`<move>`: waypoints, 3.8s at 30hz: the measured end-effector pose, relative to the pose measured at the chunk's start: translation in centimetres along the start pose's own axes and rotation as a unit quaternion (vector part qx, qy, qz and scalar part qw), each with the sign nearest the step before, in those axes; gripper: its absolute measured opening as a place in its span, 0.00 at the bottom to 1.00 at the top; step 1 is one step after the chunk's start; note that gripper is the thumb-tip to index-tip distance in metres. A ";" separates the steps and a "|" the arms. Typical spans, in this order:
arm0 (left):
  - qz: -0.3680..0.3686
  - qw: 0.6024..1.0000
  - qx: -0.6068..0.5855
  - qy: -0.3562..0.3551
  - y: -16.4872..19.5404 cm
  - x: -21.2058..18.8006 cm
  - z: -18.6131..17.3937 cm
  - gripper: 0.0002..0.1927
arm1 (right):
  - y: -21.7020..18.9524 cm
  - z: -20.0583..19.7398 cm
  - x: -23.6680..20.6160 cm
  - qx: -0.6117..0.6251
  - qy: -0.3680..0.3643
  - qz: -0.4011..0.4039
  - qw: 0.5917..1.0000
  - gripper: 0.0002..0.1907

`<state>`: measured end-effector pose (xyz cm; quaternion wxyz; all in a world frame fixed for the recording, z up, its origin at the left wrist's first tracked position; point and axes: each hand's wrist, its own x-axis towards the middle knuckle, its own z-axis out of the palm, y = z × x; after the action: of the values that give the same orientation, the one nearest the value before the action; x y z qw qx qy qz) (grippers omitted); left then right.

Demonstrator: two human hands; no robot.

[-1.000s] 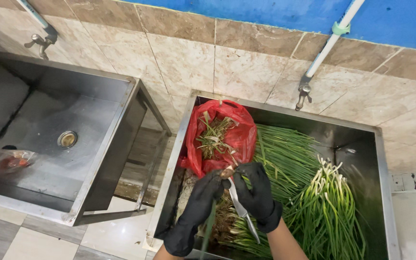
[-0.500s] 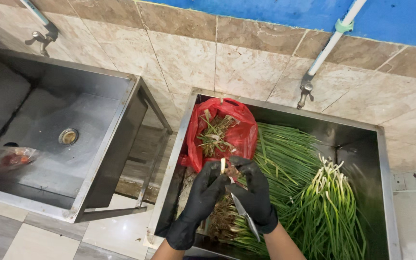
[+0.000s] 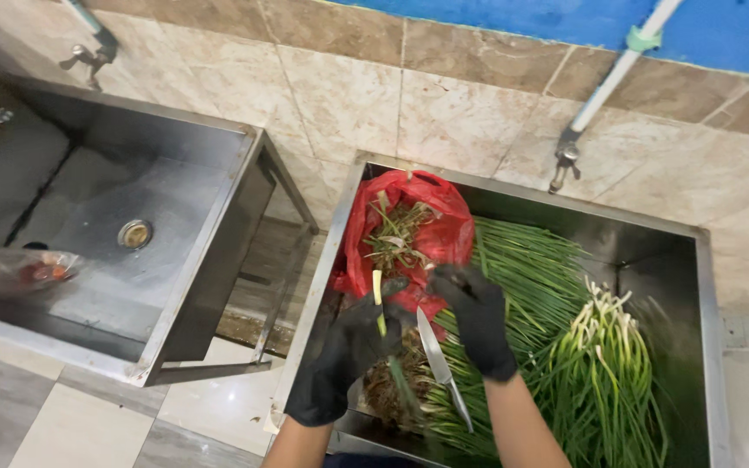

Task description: The person stands at a stainless steel sink trimming and peeling scallions, pulling off root ends and outer layers by hand and dropping the trimmings into a red plastic bag in the sink. Trimmed scallions are placed in a pile beside the bag, and a knife rests in the sink.

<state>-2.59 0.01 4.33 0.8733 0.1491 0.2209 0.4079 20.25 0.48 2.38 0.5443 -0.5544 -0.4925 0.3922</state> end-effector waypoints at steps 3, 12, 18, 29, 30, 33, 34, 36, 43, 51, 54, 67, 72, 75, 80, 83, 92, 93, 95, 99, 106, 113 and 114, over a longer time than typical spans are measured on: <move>0.044 0.983 -0.098 -0.146 0.1 0.5 -1.2 0.33 | 4.0 1.9 5.7 0.081 -0.062 0.050 0.994 0.23; 0.151 0.958 0.231 0.079 -1.6 3.6 -4.2 0.17 | 6.8 2.0 0.3 0.181 -0.308 0.177 0.917 0.30; 0.169 0.944 0.276 0.067 -2.5 4.4 -4.6 0.12 | 11.1 0.1 -10.1 -0.232 -0.155 -0.081 0.957 0.19; -0.011 0.752 0.602 0.267 -2.8 -2.0 -13.1 0.24 | 12.8 -19.0 -19.5 -0.495 0.119 0.301 0.806 0.21; -0.008 0.731 0.643 0.226 -3.3 -2.3 -13.9 0.20 | 12.9 -18.2 -19.4 -0.515 0.111 0.286 0.800 0.21; 0.000 0.697 0.712 0.088 -6.2 -1.3 -15.8 0.20 | 14.5 -13.2 -16.9 -0.512 -0.018 0.139 0.848 0.20; -0.050 0.721 0.687 0.079 -7.6 -0.6 -16.1 0.21 | 15.1 -11.1 -16.1 -0.452 -0.088 0.180 0.869 0.21; -0.036 0.707 0.706 0.027 -10.9 1.6 -16.3 0.27 | 16.1 -6.9 -14.5 -0.451 -0.187 0.125 0.864 0.17; -0.075 0.504 0.860 0.015 -16.5 6.5 -12.9 0.32 | 16.6 -4.7 -13.9 -0.386 -0.202 0.235 0.869 0.20; 0.044 0.514 0.857 -0.007 -16.1 8.2 -10.7 0.11 | 15.2 -12.5 -17.3 -0.416 -0.057 0.329 0.846 0.23; 0.071 0.537 0.840 -0.037 -16.4 8.1 -11.2 0.14 | 14.8 -12.3 -17.9 -0.368 -0.029 0.339 0.865 0.16; 0.099 0.659 0.743 -0.068 -12.8 6.8 -10.3 0.19 | 11.7 -4.3 -11.7 -0.278 -0.034 0.097 0.955 0.20; 0.100 0.750 0.649 -0.082 -10.8 6.4 -7.9 0.14 | 11.6 -3.2 -7.6 -0.150 -0.192 0.139 0.960 0.17; -0.023 0.938 0.344 0.030 -11.2 6.5 -7.5 0.21 | 11.2 -3.8 -6.5 -0.157 -0.160 0.120 0.967 0.15; 0.127 0.918 0.375 0.001 -13.3 8.5 -6.3 0.13 | 7.5 -3.9 -4.4 0.089 -0.108 0.130 0.982 0.12; 0.194 0.944 0.269 -0.009 -12.9 10.3 -4.6 0.10 | 5.0 -3.6 -2.7 0.067 -0.106 0.116 0.985 0.07; 0.172 0.948 0.251 0.089 -6.9 10.1 -4.4 0.14 | 2.3 -4.9 0.1 -0.058 -0.003 0.052 0.997 0.19; 0.161 0.953 0.244 0.077 -7.7 10.3 -4.8 0.16 | 1.8 -5.2 0.4 -0.085 0.004 0.011 0.996 0.20; 0.175 0.961 0.176 0.124 -10.1 10.4 -5.5 0.16 | 0.0 -6.4 0.6 -0.099 0.019 -0.020 0.995 0.16; 0.036 0.926 0.294 0.233 -14.4 7.9 -6.8 0.19 | -4.2 -8.6 1.7 -0.145 0.008 -0.037 0.989 0.12; 0.235 0.877 0.413 0.073 -12.4 7.9 -3.7 0.32 | -3.9 -5.9 1.3 -0.097 -0.147 0.020 0.984 0.13; 0.235 0.862 0.423 0.150 -9.1 9.6 -4.2 0.20 | 2.5 -2.5 -0.5 -0.119 -0.111 0.019 0.986 0.06; 0.274 0.845 0.430 0.161 -8.5 9.4 -4.9 0.20 | 3.1 -2.6 -0.6 -0.133 -0.081 0.048 0.987 0.07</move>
<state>5.80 2.44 -6.12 0.5262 0.4968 0.4616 0.5130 22.99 -0.41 -0.48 0.4044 -0.6114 -0.5553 0.3928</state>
